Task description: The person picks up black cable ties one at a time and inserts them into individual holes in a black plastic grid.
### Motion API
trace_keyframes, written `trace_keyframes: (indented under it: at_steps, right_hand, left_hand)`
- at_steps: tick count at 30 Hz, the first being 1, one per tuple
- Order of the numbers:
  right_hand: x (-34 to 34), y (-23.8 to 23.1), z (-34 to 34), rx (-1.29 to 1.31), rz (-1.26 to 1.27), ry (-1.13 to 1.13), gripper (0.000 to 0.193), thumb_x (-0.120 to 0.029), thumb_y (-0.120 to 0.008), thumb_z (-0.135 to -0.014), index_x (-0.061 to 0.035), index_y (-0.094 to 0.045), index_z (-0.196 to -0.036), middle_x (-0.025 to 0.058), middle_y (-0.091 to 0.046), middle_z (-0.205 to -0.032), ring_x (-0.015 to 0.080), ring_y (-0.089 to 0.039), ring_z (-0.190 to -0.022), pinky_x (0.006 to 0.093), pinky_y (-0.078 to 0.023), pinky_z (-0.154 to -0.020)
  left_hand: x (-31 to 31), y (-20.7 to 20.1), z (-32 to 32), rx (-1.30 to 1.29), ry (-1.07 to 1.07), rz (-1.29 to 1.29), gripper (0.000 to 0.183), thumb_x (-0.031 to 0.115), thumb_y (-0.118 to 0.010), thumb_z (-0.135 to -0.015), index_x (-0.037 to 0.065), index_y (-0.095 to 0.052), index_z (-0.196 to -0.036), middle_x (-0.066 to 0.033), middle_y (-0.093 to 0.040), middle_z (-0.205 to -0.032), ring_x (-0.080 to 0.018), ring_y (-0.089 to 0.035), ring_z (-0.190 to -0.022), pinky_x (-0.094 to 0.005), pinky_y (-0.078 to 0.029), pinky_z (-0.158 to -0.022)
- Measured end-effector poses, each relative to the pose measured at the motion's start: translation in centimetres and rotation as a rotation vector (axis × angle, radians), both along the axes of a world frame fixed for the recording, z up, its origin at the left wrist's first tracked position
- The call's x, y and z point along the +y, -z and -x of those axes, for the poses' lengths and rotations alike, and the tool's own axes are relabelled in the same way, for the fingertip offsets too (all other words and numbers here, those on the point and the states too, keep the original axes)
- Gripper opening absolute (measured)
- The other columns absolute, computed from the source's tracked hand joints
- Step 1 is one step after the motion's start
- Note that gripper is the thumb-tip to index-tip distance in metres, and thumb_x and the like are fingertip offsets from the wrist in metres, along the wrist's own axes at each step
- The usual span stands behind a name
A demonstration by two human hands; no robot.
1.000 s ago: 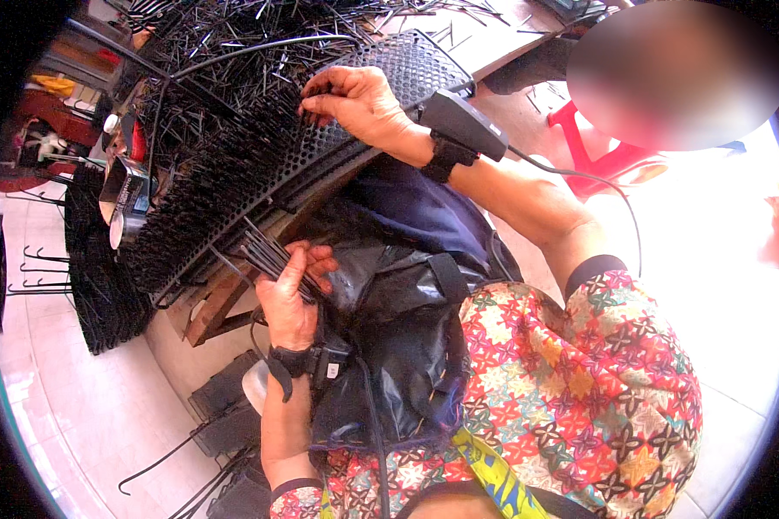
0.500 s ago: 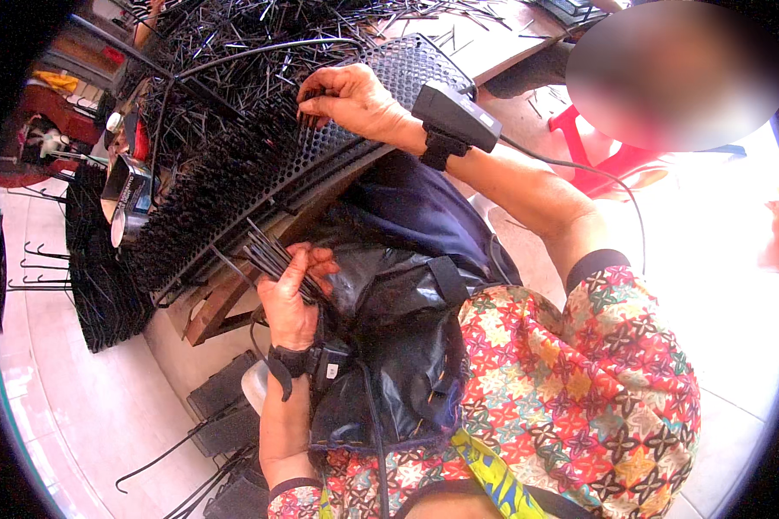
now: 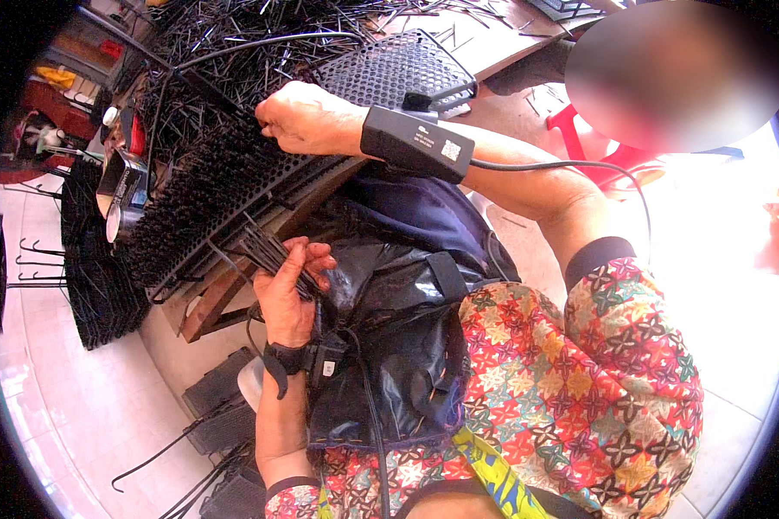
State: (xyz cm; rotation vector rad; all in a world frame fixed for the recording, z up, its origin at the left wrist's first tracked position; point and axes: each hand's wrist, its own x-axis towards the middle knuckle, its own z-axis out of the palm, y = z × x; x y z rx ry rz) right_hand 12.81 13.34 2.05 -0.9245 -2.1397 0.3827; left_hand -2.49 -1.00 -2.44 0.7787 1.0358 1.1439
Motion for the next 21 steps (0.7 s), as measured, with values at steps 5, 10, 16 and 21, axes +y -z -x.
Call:
trace_keyframes:
  at_steps: [5,10,16,21]
  right_hand:
    - [0.5,0.3,0.4,0.025,-0.073,0.02,0.012,-0.007,-0.057,-0.069,-0.0012,-0.057,-0.079,0.0157,-0.055,-0.06,0.029,-0.057,-0.058,0.0322,-0.045,-0.053]
    - [0.8,0.8,-0.3,0.048,-0.104,-0.004,0.009,-0.005,-0.057,-0.068,-0.0007,-0.057,-0.076,0.014,-0.057,-0.065,0.0269,-0.058,-0.06,0.031,-0.046,-0.054]
    - [-0.8,1.1,-0.1,0.18,-0.144,0.048,0.012,-0.012,-0.058,-0.066,-0.0011,-0.057,-0.071,0.0162,-0.055,-0.062,0.0315,-0.056,-0.06,0.0357,-0.045,-0.054]
    - [-5.9,1.4,-0.3,0.197,0.298,-0.095,0.02,-0.017,-0.062,-0.073,0.0003,-0.059,-0.083,0.0081,-0.058,-0.064,0.0118,-0.056,-0.061,0.025,-0.045,-0.054]
  left_hand:
    - [0.0,0.0,0.2,-0.005,0.015,0.016,0.022,0.018,-0.056,-0.08,-0.001,-0.051,-0.09,-0.0147,-0.06,-0.079,-0.0194,-0.059,-0.064,-0.0246,-0.043,-0.046]
    - [-0.1,-0.4,0.1,-0.045,0.044,0.032,0.023,0.019,-0.056,-0.08,-0.001,-0.051,-0.09,-0.0139,-0.06,-0.076,-0.0187,-0.058,-0.061,-0.0241,-0.042,-0.043]
    - [-0.1,0.0,0.4,-0.112,0.083,0.033,0.021,0.018,-0.056,-0.079,0.0,-0.052,-0.089,-0.0116,-0.058,-0.068,-0.017,-0.054,-0.051,-0.0231,-0.039,-0.04]
    - [-0.1,-0.3,0.1,-0.196,0.157,0.006,0.019,0.017,-0.056,-0.079,0.0,-0.053,-0.087,-0.0114,-0.057,-0.066,-0.016,-0.052,-0.048,-0.022,-0.036,-0.037]
